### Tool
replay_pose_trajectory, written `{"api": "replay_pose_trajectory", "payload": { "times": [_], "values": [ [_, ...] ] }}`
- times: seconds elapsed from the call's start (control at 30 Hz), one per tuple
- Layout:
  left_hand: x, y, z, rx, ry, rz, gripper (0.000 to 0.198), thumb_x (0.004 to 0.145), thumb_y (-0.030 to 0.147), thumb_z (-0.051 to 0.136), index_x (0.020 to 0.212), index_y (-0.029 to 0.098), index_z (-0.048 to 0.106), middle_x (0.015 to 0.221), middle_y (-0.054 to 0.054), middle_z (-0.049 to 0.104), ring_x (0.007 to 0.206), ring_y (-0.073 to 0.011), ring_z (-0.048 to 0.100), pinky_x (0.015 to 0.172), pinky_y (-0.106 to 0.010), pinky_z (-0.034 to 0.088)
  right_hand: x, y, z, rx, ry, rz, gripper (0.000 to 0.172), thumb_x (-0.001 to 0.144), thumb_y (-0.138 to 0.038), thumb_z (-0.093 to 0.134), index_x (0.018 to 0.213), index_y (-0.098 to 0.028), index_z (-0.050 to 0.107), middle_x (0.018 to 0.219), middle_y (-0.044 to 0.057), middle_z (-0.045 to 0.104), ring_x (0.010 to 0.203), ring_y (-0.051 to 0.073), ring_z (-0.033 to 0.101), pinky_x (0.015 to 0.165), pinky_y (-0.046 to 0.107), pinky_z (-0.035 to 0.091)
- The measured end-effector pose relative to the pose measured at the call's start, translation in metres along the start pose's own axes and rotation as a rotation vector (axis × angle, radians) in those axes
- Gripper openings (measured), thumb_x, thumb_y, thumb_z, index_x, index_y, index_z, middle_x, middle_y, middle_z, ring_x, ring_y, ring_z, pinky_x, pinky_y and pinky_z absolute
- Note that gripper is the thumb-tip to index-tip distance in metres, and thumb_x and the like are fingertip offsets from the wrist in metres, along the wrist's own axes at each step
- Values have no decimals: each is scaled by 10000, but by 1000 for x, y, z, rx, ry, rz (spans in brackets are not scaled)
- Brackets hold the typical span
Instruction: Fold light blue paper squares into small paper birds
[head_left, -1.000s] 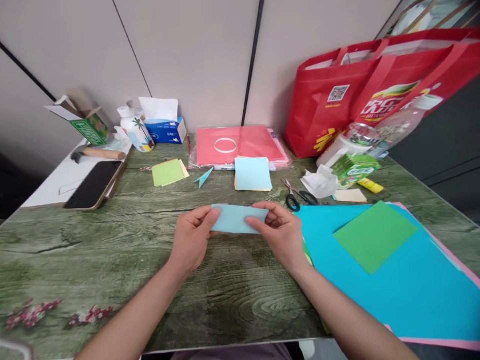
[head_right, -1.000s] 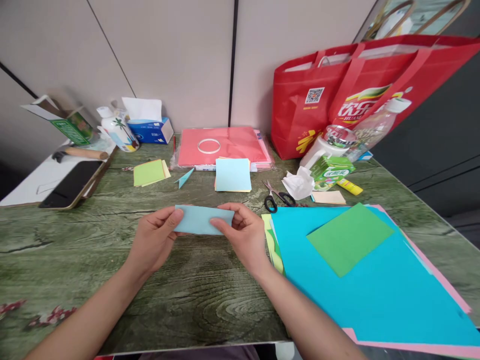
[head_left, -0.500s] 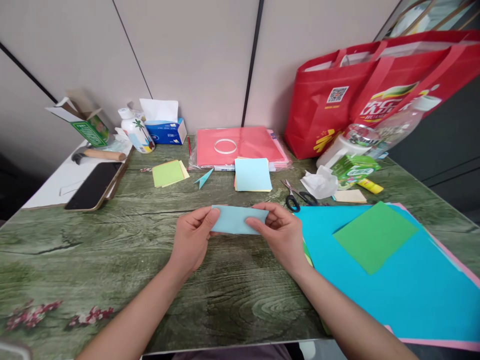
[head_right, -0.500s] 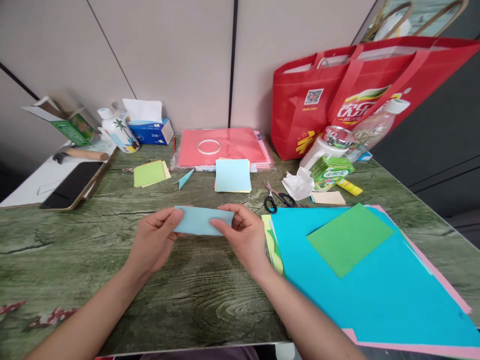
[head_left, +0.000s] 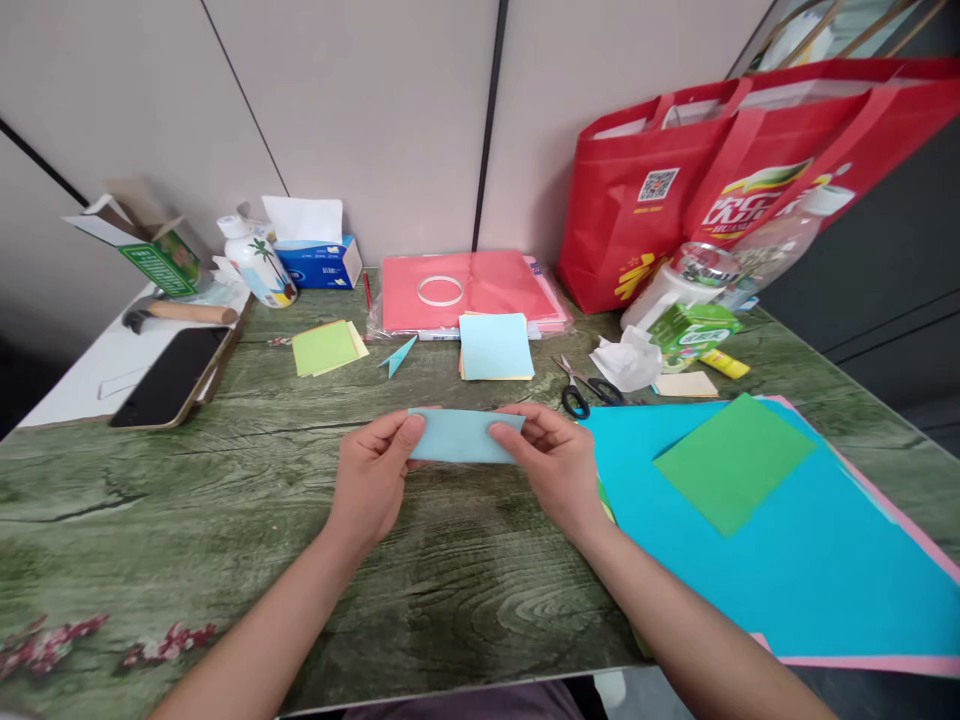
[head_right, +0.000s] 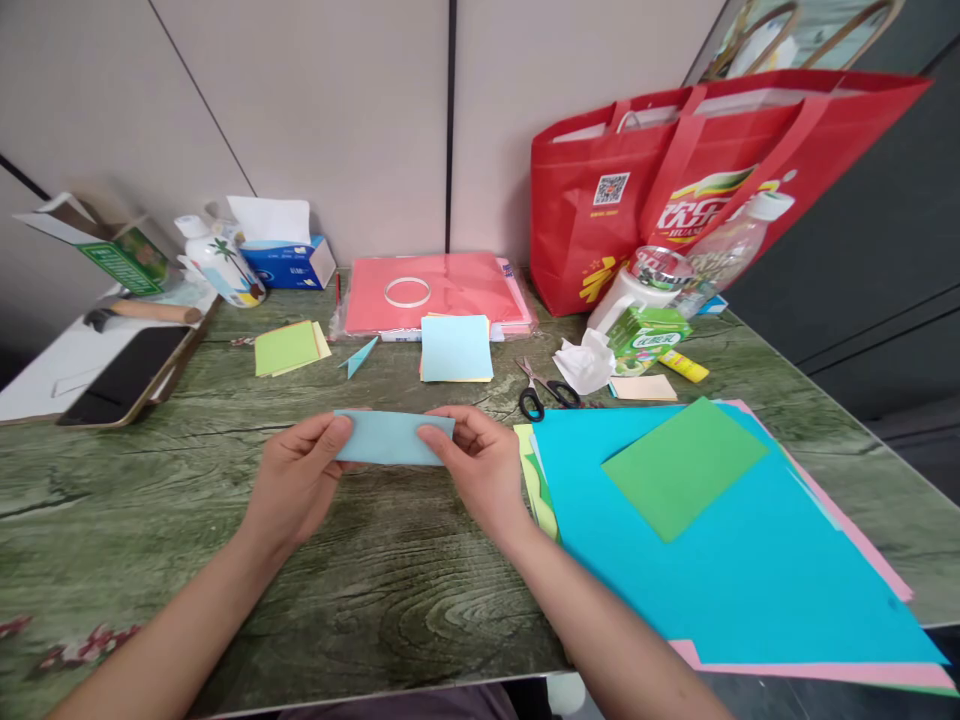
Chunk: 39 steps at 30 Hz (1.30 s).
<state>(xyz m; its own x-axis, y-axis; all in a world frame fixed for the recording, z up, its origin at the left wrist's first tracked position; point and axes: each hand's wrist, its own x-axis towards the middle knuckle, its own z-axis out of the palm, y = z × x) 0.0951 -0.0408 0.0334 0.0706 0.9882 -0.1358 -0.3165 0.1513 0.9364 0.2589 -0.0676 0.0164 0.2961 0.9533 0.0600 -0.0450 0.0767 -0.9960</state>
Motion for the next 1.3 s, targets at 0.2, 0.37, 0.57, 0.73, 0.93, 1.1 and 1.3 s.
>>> {"api": "replay_pose_trajectory", "payload": {
  "times": [0.2, 0.37, 0.57, 0.73, 0.93, 1.1, 1.3],
  "values": [
    [2, -1, -1, -4, 2, -8, 317, 557, 404, 812, 755, 164, 751, 664, -32, 692, 600, -153, 599, 530, -257, 513, 1, 1, -2, 59, -9, 62, 193, 672, -355, 719, 770, -191, 694, 504, -52, 496, 471, 76, 400, 454, 215, 312],
    [2, -1, -1, -6, -11, -15, 304, 561, 402, 812, 745, 167, 748, 647, -22, 682, 591, -147, 593, 539, -260, 516, 1, 0, -2, 90, -5, 92, 188, 648, -358, 738, 747, -202, 703, 605, -15, 653, 520, 112, 529, 493, 238, 411],
    [3, -3, -2, 1, -22, -11, 292, 573, 406, 807, 737, 172, 747, 639, -15, 671, 576, -134, 575, 528, -247, 506, 3, 0, -3, 112, 4, 103, 173, 639, -338, 747, 739, -203, 707, 613, -17, 683, 521, 115, 564, 498, 236, 439],
    [3, -3, -2, -3, -29, 1, 272, 591, 395, 800, 738, 172, 748, 636, -11, 667, 560, -118, 552, 530, -240, 504, 3, 0, -2, 145, -6, 128, 161, 640, -335, 747, 730, -207, 709, 643, -12, 705, 534, 119, 582, 522, 245, 463],
    [3, -4, -2, 8, -5, 10, 287, 590, 401, 798, 750, 167, 749, 634, -13, 669, 569, -134, 574, 530, -253, 509, 4, 4, -5, 152, -23, 142, 172, 642, -336, 759, 746, -206, 718, 652, -13, 709, 537, 113, 577, 525, 237, 449],
    [2, -7, -4, 51, 16, 29, 302, 619, 412, 777, 787, 163, 751, 661, -20, 686, 589, -140, 587, 543, -253, 513, 6, 7, -6, 156, -22, 153, 177, 633, -335, 771, 738, -201, 721, 629, -17, 703, 519, 102, 557, 514, 223, 424],
    [1, -7, -4, 80, 18, 49, 301, 647, 399, 757, 831, 161, 754, 709, -35, 712, 616, -149, 602, 570, -253, 514, 6, 7, -5, 164, -19, 174, 192, 614, -337, 783, 725, -194, 720, 593, -21, 686, 492, 92, 527, 492, 214, 397]
  ]
}}
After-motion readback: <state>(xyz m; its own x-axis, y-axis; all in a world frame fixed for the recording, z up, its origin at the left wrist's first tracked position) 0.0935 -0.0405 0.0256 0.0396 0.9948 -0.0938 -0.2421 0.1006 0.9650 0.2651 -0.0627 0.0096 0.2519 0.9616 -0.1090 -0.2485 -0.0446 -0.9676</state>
